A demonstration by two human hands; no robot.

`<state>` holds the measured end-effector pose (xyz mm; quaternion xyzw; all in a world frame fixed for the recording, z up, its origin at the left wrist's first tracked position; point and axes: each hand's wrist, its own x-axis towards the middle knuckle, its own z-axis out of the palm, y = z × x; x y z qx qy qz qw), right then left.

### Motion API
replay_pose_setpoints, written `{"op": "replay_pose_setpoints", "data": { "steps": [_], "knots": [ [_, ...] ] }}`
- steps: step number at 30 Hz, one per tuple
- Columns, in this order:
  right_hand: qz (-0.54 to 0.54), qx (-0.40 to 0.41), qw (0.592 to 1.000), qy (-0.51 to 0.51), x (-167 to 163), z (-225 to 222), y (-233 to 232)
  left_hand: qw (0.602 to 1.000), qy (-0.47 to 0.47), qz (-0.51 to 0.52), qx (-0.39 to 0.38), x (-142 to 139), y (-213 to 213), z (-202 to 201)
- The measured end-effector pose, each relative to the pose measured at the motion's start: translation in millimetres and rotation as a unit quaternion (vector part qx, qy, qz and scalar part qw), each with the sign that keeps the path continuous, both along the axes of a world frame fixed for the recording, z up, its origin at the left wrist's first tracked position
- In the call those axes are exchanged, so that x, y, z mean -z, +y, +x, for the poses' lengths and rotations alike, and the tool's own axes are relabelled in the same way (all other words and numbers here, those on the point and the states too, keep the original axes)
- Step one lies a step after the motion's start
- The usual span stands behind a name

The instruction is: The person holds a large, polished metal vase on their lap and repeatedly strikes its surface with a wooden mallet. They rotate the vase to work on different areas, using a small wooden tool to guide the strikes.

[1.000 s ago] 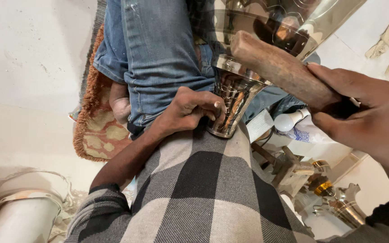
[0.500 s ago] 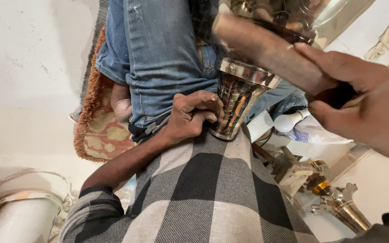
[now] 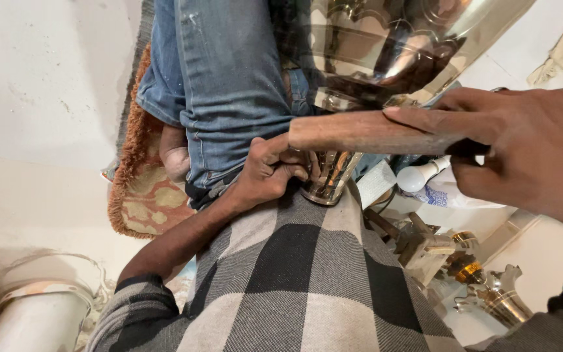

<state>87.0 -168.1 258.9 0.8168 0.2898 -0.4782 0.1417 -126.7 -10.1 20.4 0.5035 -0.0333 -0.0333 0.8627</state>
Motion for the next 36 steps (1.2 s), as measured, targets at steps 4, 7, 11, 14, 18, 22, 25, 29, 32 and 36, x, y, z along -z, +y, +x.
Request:
{"op": "replay_pose_setpoints", "data": {
  "steps": [4, 7, 11, 14, 18, 22, 25, 29, 32, 36],
  "knots": [
    [-0.039, -0.091, 0.995, -0.029, 8, -1, -9, 1.0, 0.016, 0.01, 0.023, 3, 6, -3],
    [0.096, -0.05, 0.993, -0.052, 15, -5, -34, 0.995, 0.078, -0.063, 0.004, 1, 9, 0],
    [0.458, 0.313, 0.832, -0.024, 42, -22, -75, 0.973, 0.189, -0.088, -0.099, -15, 18, 17],
    [0.589, 0.449, 0.665, -0.097, 87, -58, -91, 0.983, 0.11, -0.074, -0.124, -36, 28, 35],
    [0.637, 0.67, 0.38, -0.027, 164, -124, -83, 0.995, 0.028, -0.041, -0.084, -69, 36, 64],
    [0.6, 0.73, 0.326, 0.015, 195, -174, -77, 0.988, -0.082, 0.118, -0.058, -81, 36, 104],
    [0.61, 0.738, 0.288, 0.01, 196, -188, -80, 0.93, -0.221, 0.277, -0.092, -77, 39, 130],
    [0.624, 0.693, 0.355, -0.066, 194, -191, -84, 0.922, -0.215, 0.317, -0.059, -73, 51, 136],
    [0.587, 0.647, 0.463, -0.151, 194, -187, -87, 0.918, -0.23, 0.321, -0.04, -69, 57, 136],
    [0.577, 0.544, 0.564, -0.231, 187, -175, -92, 0.874, -0.276, 0.399, -0.03, -66, 62, 136]
  ]
}}
